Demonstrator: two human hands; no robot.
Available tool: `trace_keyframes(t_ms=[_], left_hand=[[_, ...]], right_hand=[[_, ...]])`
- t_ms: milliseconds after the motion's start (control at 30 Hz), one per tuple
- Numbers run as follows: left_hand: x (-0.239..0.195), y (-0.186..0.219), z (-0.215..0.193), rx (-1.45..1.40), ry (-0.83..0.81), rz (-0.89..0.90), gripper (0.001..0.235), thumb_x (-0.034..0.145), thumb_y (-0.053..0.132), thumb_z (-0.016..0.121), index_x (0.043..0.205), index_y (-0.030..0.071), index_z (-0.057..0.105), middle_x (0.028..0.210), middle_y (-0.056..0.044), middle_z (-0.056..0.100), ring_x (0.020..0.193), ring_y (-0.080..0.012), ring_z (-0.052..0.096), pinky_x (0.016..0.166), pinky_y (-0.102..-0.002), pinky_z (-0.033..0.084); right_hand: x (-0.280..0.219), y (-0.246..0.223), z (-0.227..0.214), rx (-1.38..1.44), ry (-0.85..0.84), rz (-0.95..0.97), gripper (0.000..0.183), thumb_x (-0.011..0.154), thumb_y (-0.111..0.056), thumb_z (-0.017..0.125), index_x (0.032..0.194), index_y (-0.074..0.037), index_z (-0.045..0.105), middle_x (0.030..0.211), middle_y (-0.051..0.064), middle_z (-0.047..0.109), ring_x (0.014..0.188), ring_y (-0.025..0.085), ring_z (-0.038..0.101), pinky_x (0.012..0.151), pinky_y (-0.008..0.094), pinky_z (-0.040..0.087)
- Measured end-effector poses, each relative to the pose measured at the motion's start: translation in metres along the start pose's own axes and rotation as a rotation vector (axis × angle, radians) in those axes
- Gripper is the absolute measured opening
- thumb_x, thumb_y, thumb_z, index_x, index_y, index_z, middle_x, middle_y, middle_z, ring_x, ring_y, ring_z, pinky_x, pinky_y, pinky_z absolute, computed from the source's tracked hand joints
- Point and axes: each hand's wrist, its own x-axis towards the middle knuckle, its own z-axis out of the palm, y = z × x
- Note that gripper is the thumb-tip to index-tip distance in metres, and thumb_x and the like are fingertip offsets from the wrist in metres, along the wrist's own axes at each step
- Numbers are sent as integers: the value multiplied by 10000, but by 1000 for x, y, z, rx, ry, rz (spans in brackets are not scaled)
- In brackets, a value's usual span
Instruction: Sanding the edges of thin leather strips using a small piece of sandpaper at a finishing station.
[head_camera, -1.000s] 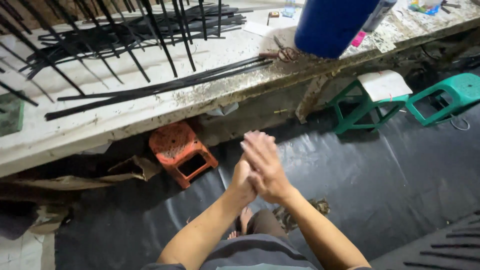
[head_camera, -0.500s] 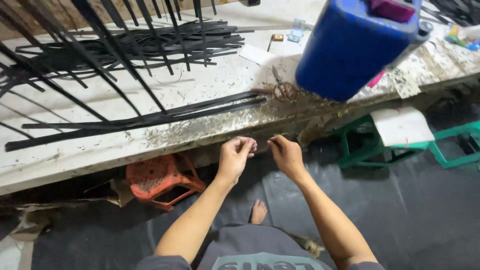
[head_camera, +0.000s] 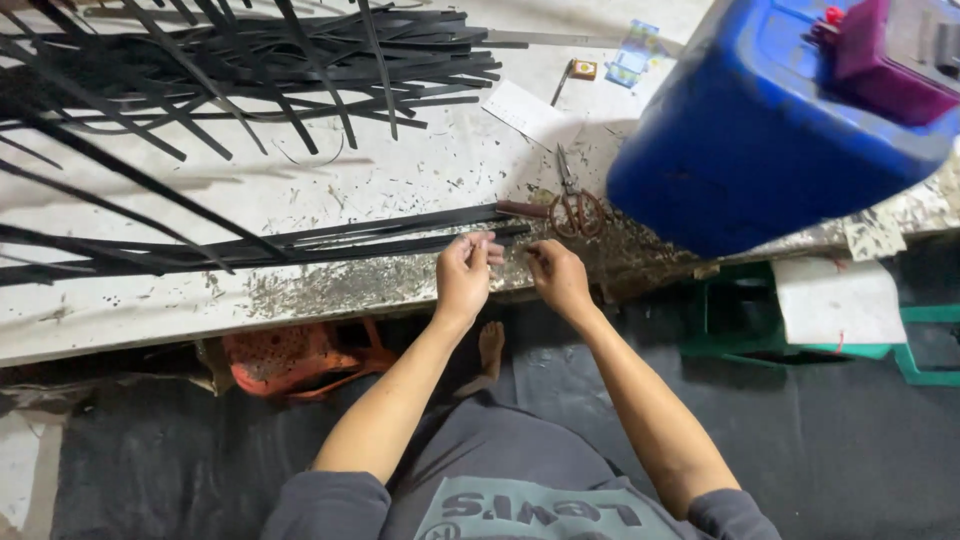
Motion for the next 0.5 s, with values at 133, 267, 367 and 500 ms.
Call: trace_keyframes(t_ms=[133,267,367,500], left_hand=[[39,-8,8,-67,-2,-72,280,1035,-49,417,1209,-59,637,1070,-255,725,900,-256,731,689,-320,632],[85,-23,12,-30,-21,-72,339,989,-92,398,1233,-59,631,1128,-322,699,958,-357,740,711,-391,652],[110,-16,16,-7,1,-73,342,943,-104,449,1220,-53,643,1093,-301,707,924,-347,748,687,-388,659],[131,-16,13,58,8,-46,308,920,-83,537,1190,-25,672,1057,-251,728,910,-312,757,698,-367,660]], right_hand=[[44,22,29,-160,-124,-58,198,916,-127,708,1100,-59,732,930,147,718,837,390,720,706,495,591],[84,32,48,-265,-357,-54,302,990,-153,657,1265,-31,684,1201,181,658,1096,399,691,841,488,611],[106,18,49,-280,-434,-63,280,1014,-89,632,1273,16,656,1233,214,608,1150,408,658,864,499,610],[126,53,76,-270,-426,-90,232,986,-73,654,1201,11,634,1143,202,599,1067,430,662,789,527,605]])
